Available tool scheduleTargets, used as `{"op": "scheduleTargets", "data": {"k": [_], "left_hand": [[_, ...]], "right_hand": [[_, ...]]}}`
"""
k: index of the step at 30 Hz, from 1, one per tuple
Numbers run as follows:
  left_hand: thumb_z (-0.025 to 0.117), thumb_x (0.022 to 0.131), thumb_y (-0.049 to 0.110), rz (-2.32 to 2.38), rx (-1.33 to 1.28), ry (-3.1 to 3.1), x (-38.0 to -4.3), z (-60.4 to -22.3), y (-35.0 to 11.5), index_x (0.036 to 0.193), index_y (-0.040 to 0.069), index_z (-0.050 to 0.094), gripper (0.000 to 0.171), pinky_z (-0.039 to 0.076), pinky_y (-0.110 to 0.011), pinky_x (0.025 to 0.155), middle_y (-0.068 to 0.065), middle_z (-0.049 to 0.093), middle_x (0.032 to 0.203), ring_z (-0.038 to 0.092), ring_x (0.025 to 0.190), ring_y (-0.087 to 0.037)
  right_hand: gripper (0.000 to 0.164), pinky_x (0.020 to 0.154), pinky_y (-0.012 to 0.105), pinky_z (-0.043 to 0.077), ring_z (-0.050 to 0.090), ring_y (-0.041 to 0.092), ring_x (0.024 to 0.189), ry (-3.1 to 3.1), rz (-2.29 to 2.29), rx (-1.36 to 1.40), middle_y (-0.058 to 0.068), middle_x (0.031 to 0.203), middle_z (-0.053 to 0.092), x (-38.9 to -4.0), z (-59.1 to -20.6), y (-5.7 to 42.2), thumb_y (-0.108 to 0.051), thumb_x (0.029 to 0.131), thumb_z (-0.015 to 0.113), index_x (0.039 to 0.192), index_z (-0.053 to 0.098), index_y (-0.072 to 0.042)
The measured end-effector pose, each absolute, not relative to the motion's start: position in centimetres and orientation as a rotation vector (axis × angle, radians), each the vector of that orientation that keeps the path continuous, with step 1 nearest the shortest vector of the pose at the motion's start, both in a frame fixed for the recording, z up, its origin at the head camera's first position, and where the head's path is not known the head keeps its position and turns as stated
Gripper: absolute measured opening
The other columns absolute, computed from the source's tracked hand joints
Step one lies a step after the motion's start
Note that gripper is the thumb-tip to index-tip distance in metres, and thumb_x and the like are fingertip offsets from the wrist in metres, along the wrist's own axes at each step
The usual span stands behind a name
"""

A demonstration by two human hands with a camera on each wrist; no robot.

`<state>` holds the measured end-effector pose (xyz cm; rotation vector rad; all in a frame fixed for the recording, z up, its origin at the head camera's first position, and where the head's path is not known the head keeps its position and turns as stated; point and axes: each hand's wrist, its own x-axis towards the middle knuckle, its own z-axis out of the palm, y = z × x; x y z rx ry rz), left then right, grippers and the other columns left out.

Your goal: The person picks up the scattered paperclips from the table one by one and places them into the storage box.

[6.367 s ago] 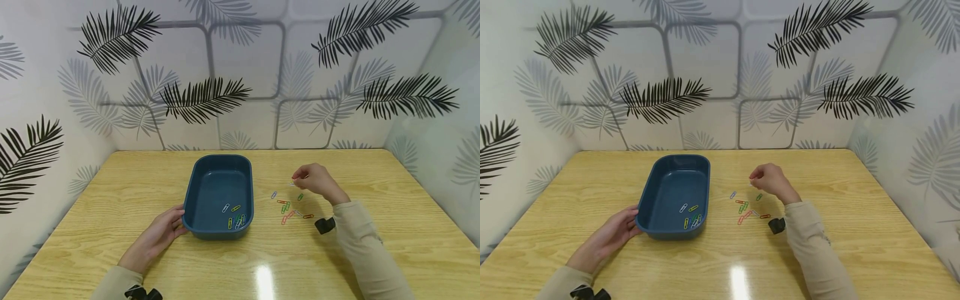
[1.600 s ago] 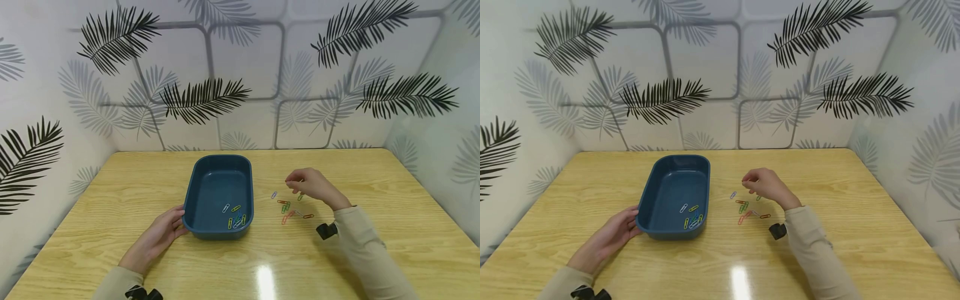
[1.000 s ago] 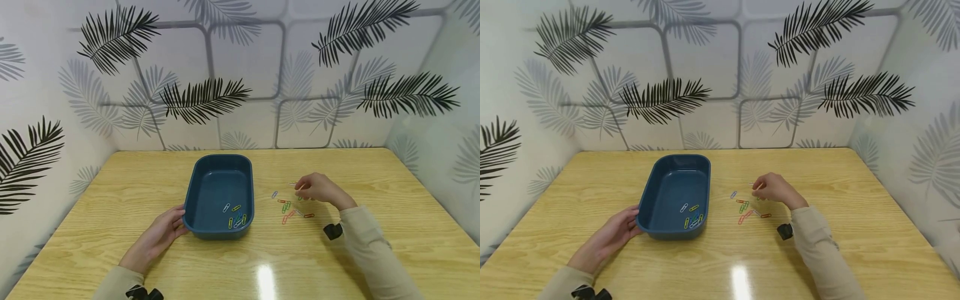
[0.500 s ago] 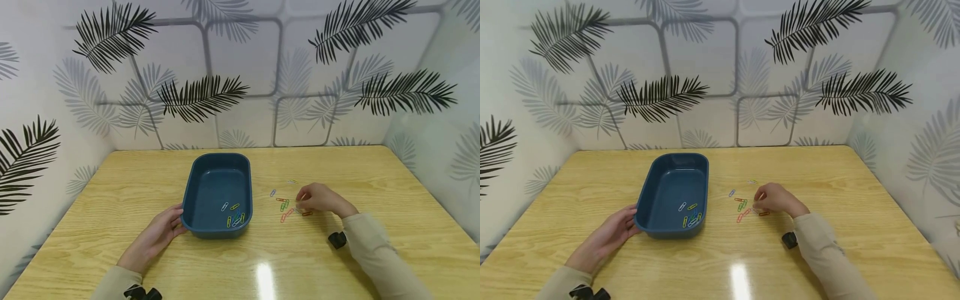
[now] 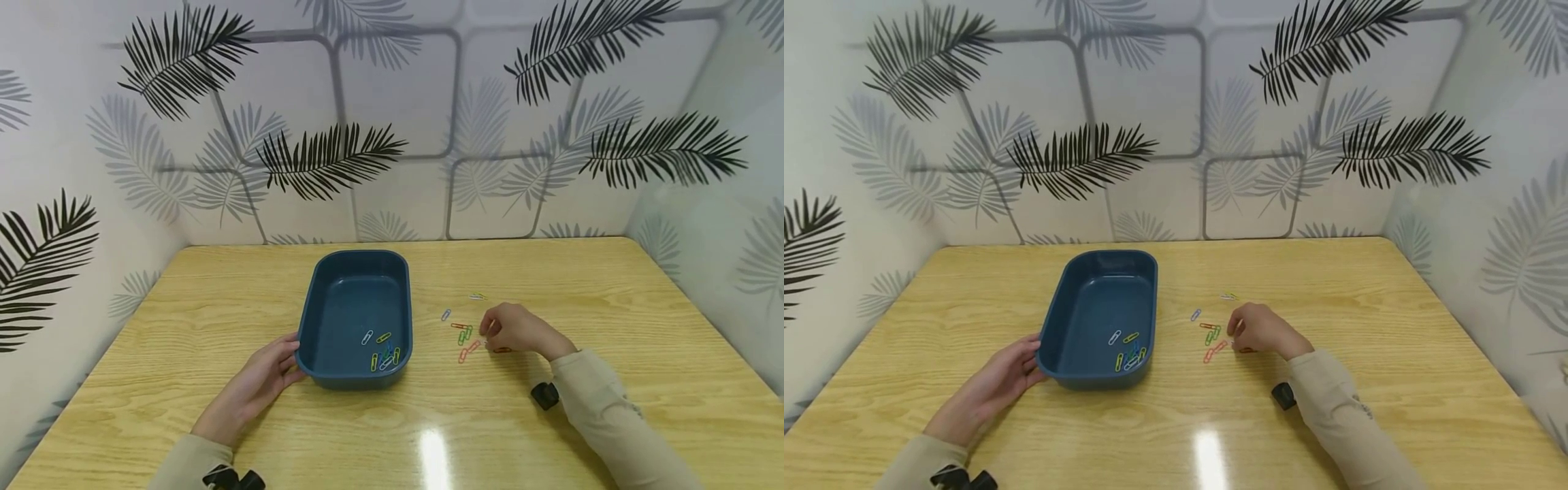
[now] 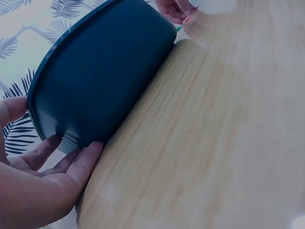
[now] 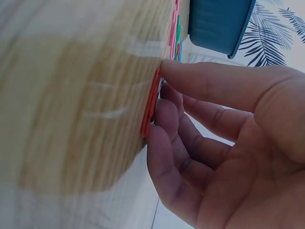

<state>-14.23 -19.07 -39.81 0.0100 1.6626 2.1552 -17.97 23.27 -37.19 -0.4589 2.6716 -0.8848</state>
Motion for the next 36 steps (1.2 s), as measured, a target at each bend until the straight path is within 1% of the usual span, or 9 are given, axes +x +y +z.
{"op": "scheduleTargets", "data": {"k": [6,13,21,25,31,36], "left_hand": [[0.045,0.102,0.016,2.158,0.003,1.655,-14.20,-39.65,-19.02,0.146,-0.009,0.026,0.054,0.048,-0.031,0.092,-0.004,0.056,0.121,0.056,0.107,-0.014],[0.044,0.102,0.016,2.157,0.001,1.658,-14.26,-39.67,-19.03,0.146,-0.009,0.025,0.054,0.047,-0.031,0.092,-0.004,0.055,0.123,0.056,0.108,-0.014],[0.043,0.103,0.016,2.144,-0.005,1.668,-14.38,-39.81,-19.10,0.147,-0.009,0.024,0.054,0.048,-0.031,0.091,-0.005,0.056,0.123,0.056,0.107,-0.014],[0.043,0.103,0.016,2.147,-0.015,1.671,-14.46,-39.82,-18.99,0.147,-0.008,0.024,0.054,0.048,-0.031,0.091,-0.005,0.055,0.122,0.056,0.107,-0.013],[0.042,0.103,0.015,2.142,-0.024,1.675,-14.44,-39.83,-18.95,0.147,-0.008,0.024,0.054,0.048,-0.031,0.091,-0.004,0.056,0.122,0.056,0.107,-0.013],[0.042,0.103,0.015,2.151,-0.027,1.659,-14.38,-39.85,-18.93,0.146,-0.008,0.025,0.052,0.048,-0.031,0.090,-0.003,0.057,0.120,0.056,0.107,-0.013]], "right_hand": [[0.006,0.059,0.030,0.046,0.052,0.013,0.062,2.685,-0.861,-0.502,0.001,0.072,0.059,-17.90,-37.03,23.20,0.004,0.081,0.068,0.085,0.066,-0.001],[0.009,0.059,0.029,0.045,0.050,0.013,0.062,2.701,-0.836,-0.534,0.001,0.072,0.059,-17.94,-36.87,23.06,0.005,0.083,0.067,0.080,0.066,-0.004],[0.009,0.060,0.031,0.044,0.050,0.014,0.063,2.729,-0.815,-0.530,0.000,0.072,0.058,-18.03,-37.15,23.13,0.003,0.083,0.067,0.080,0.064,-0.005],[0.009,0.059,0.030,0.044,0.049,0.014,0.061,2.723,-0.823,-0.546,0.001,0.071,0.057,-18.12,-37.24,23.33,0.004,0.084,0.066,0.080,0.063,-0.004],[0.006,0.058,0.030,0.043,0.048,0.014,0.062,2.722,-0.831,-0.550,0.001,0.071,0.056,-18.22,-37.27,23.56,0.002,0.083,0.066,0.081,0.063,-0.002],[0.007,0.059,0.031,0.041,0.047,0.015,0.063,2.748,-0.834,-0.530,0.001,0.072,0.056,-18.17,-37.21,23.48,0.000,0.083,0.067,0.080,0.061,-0.004]]}}
